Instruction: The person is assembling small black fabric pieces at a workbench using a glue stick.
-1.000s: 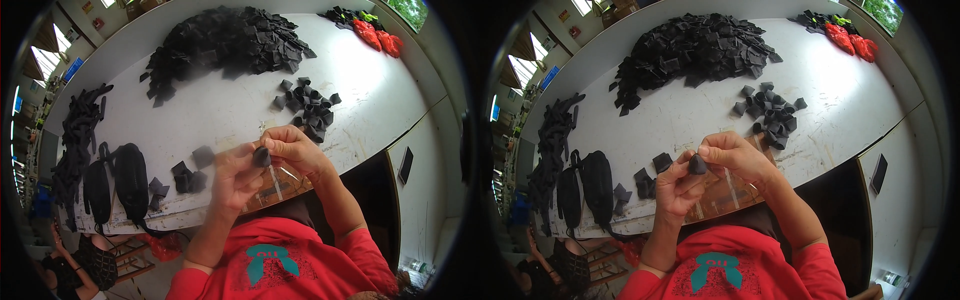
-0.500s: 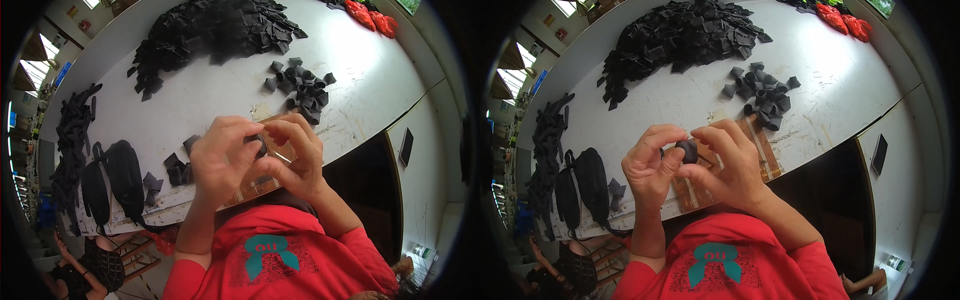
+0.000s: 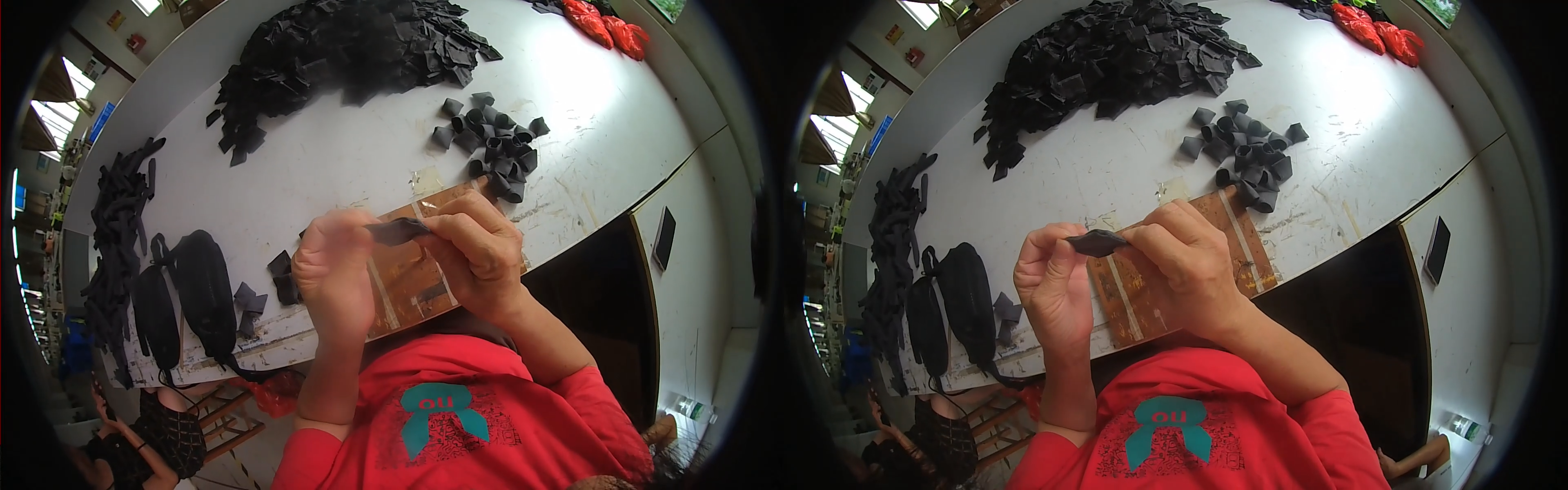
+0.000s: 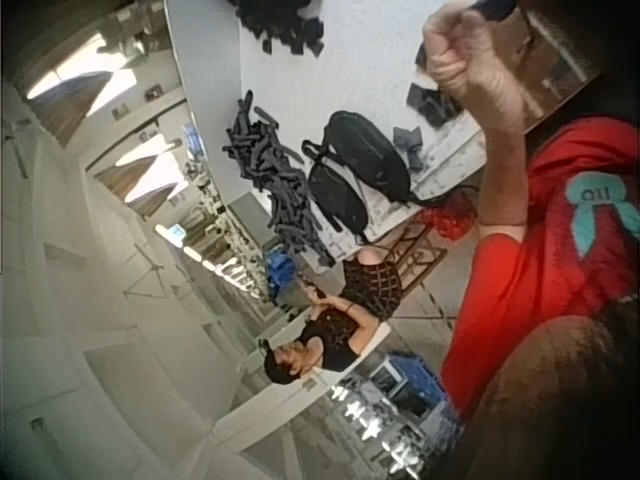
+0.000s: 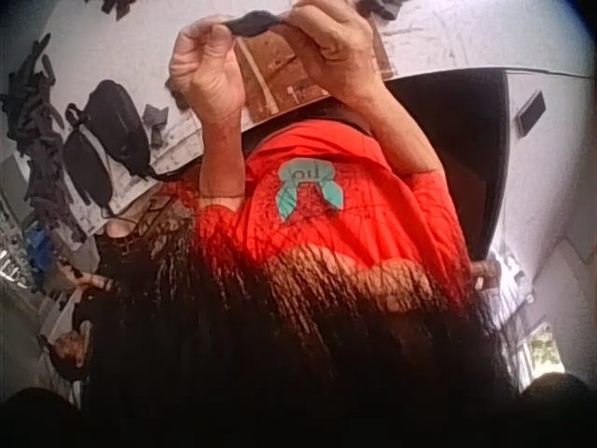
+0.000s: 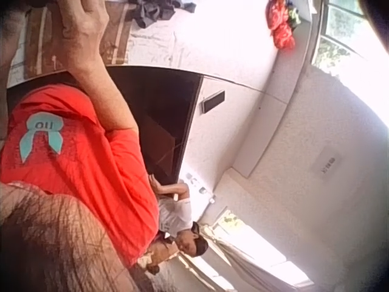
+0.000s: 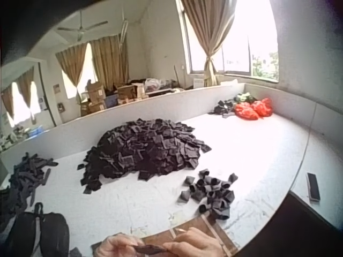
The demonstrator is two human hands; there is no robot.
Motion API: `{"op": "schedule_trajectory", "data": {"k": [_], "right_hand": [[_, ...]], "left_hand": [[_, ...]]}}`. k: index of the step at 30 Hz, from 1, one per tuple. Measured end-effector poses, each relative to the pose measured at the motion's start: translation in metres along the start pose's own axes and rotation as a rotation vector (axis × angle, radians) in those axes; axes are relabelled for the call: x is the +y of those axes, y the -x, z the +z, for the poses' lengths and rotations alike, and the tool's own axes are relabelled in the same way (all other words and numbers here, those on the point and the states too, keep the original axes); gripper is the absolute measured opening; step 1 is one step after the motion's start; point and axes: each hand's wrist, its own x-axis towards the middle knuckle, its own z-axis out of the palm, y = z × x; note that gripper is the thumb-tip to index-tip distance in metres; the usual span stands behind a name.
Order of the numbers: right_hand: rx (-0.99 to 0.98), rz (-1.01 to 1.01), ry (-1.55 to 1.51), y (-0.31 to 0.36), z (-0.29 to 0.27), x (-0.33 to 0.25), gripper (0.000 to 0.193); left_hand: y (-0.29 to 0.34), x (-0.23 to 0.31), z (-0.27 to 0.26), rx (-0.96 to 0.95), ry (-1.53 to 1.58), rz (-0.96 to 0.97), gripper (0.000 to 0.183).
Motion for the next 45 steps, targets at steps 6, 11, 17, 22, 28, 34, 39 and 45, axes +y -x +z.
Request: {"op": "schedule_trajectory", "data": {"k": [6,11,17,22,28,34,39,45], "right_hand": [[0.017,-0.038,0.066,0.002,-0.002,0.000,0.020],[-0.076,-0.068,0.150,-0.001,-0.006,-0.003,0.018],[-0.065,-0.095,0.179,-0.002,0.003,-0.011,0.014],[-0.051,0.428,-0.460,-0.010,-0.022,-0.001,0.014],[0.229,0.833,-0.401,-0.002,-0.032,0.105,0.023],[-0.005,0.772,0.362,0.056,-0.022,0.145,0.029],[-0.082,0.654,0.411,0.072,-0.017,0.074,0.019],[-0.446,0.411,0.010,0.074,0.022,0.009,0.009]], "left_hand": [[-0.006,0.008,0.012,-0.095,-0.231,0.055,0.016],[-0.017,0.006,0.011,-0.268,-0.408,0.158,0.008],[-0.012,-0.004,0.006,-0.226,-0.518,0.343,0.011],[0.007,-0.030,-0.028,0.106,-0.739,0.308,0.017],[-0.001,-0.071,-0.132,0.458,-1.505,-0.053,0.034],[-0.015,-0.073,-0.150,0.318,-1.507,-0.064,0.018],[-0.014,-0.046,-0.131,0.040,-1.392,0.168,0.012],[-0.012,-0.023,-0.110,-0.146,-1.485,0.159,0.011]]}}
